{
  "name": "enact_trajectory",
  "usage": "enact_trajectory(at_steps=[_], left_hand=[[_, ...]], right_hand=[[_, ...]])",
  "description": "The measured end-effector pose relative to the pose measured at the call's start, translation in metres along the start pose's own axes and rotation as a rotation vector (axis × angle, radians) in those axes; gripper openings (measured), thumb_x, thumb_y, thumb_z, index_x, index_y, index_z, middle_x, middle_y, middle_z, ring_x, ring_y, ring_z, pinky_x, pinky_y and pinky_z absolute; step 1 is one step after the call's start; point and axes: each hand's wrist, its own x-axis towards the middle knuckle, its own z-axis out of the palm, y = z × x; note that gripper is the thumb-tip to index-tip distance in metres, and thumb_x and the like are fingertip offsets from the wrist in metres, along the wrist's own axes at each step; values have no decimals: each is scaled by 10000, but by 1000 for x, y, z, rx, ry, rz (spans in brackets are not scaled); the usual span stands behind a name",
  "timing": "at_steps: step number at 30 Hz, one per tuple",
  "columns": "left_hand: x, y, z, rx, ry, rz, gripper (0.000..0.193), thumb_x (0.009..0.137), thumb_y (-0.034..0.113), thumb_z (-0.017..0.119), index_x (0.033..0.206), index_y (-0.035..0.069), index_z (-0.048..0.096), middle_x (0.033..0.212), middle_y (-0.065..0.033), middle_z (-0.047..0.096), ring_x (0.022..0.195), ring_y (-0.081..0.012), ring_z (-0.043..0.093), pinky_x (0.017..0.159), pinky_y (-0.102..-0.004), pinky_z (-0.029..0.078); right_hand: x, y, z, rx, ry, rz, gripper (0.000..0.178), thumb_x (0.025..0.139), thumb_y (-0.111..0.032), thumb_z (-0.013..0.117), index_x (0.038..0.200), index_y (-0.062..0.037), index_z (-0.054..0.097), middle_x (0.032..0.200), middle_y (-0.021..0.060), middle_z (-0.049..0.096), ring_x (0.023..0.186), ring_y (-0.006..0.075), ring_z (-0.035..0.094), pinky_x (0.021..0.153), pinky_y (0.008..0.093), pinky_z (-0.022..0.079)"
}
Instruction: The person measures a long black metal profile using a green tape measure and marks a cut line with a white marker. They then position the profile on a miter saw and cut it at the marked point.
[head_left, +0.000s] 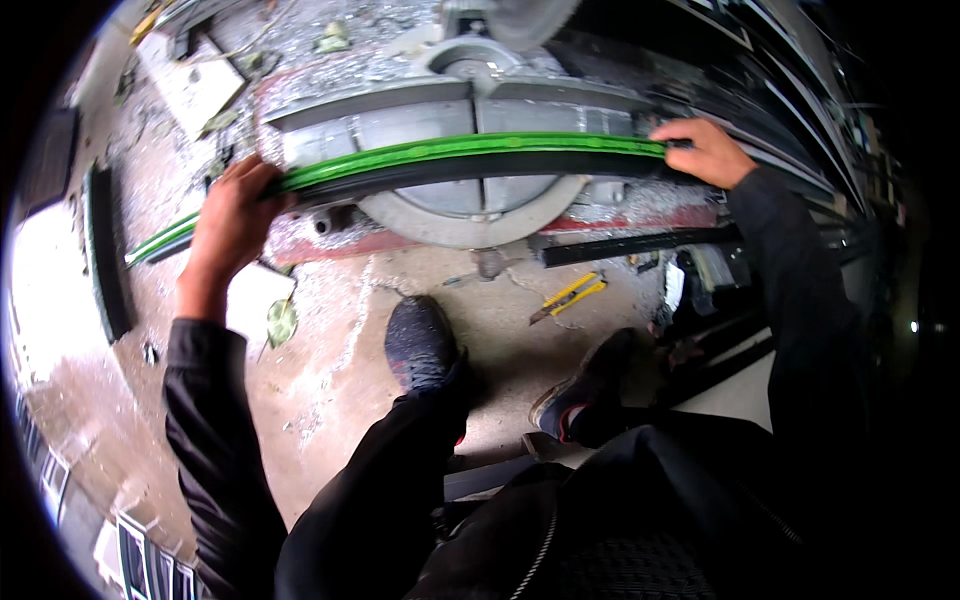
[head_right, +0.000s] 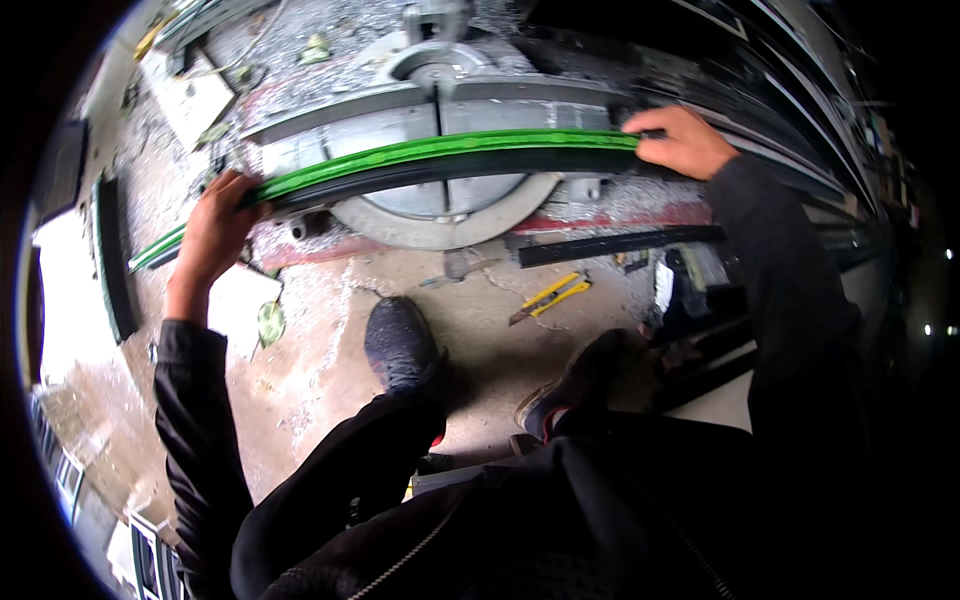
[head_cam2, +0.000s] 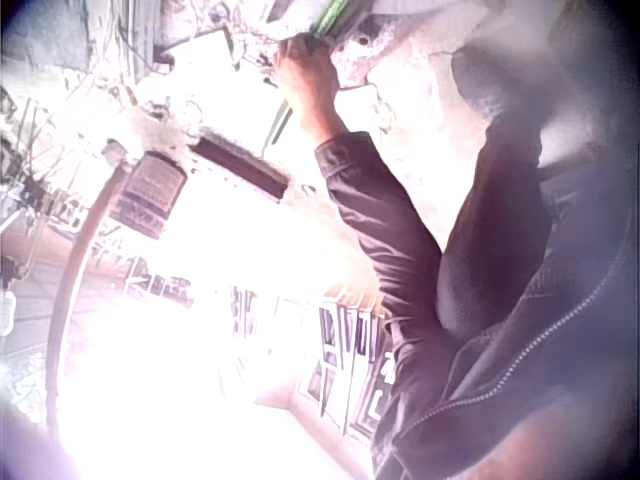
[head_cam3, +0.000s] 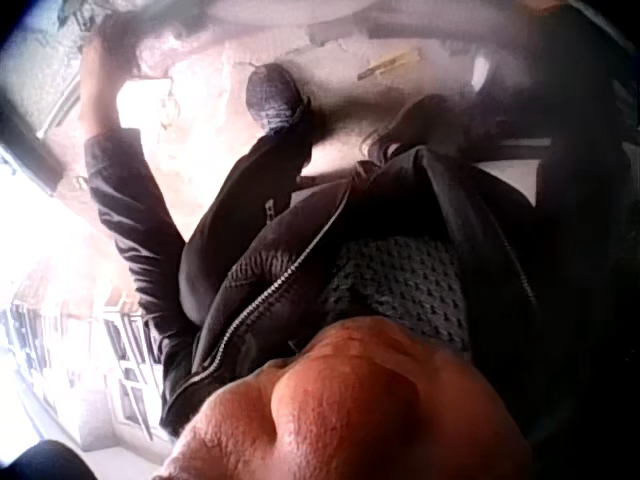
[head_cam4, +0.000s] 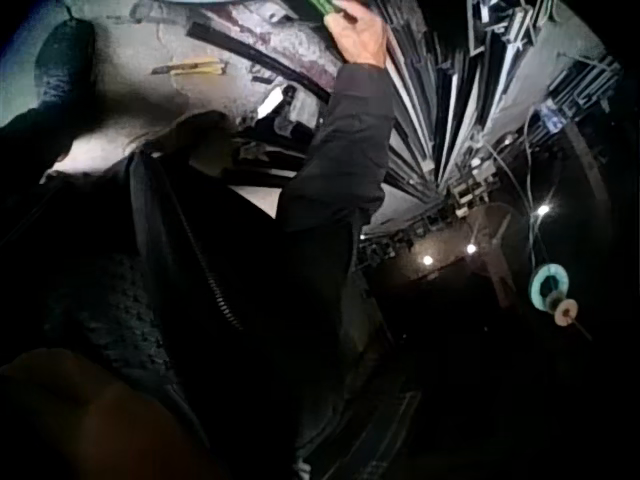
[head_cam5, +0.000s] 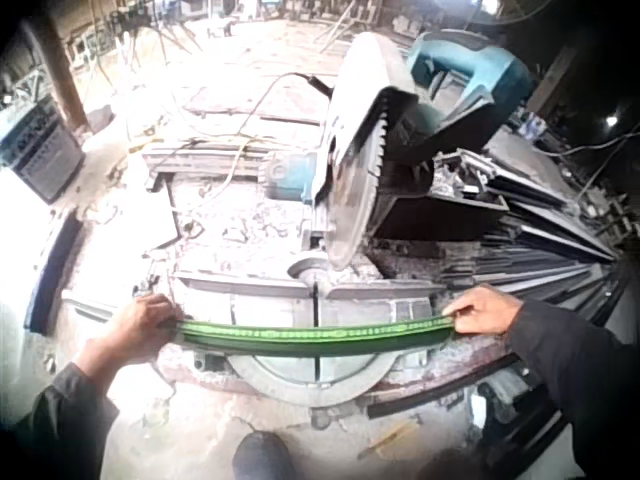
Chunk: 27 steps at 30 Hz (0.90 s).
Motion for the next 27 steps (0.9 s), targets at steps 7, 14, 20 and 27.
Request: enact_trajectory(at_steps=[7, 14, 20, 27], left_hand=[[-9, -13, -5, 13, -14, -48, 196, 858, 66, 751, 1032, 13, 678, 983, -125, 647, 967, -341, 640, 854, -422, 508], [-10, -10, -4, 7, -37, -69, 207, 872, 35, 730, 1067, 21, 663, 997, -130, 649, 963, -336, 650, 859, -416, 513], [-12, -12, -4, 43, -53, -77, 220, 893, 64, 706, 1102, 17, 657, 1045, -143, 663, 1005, -355, 649, 895, -425, 508], [-13, -13, -2, 28, -64, -100, 246, 907, 73, 690, 1143, 16, 653, 1081, -150, 674, 1053, -361, 646, 933, -432, 501]], right_hand=[[10, -33, 23, -169, 31, 78, 385, 842, -173, 672, 1161, 36, 723, 1097, 176, 751, 1020, 271, 710, 947, 371, 528], [11, -27, 30, -190, 49, 83, 375, 854, -225, 681, 1147, 3, 736, 1068, 194, 755, 1009, 293, 722, 936, 393, 527], [16, -33, 29, -208, -8, 109, 366, 894, -211, 654, 1180, 4, 728, 1083, 175, 757, 1027, 283, 716, 954, 389, 527], [12, -18, 29, -223, 3, 76, 380, 963, -244, 639, 1295, -66, 690, 1290, 177, 695, 1177, 310, 655, 1042, 416, 486]])
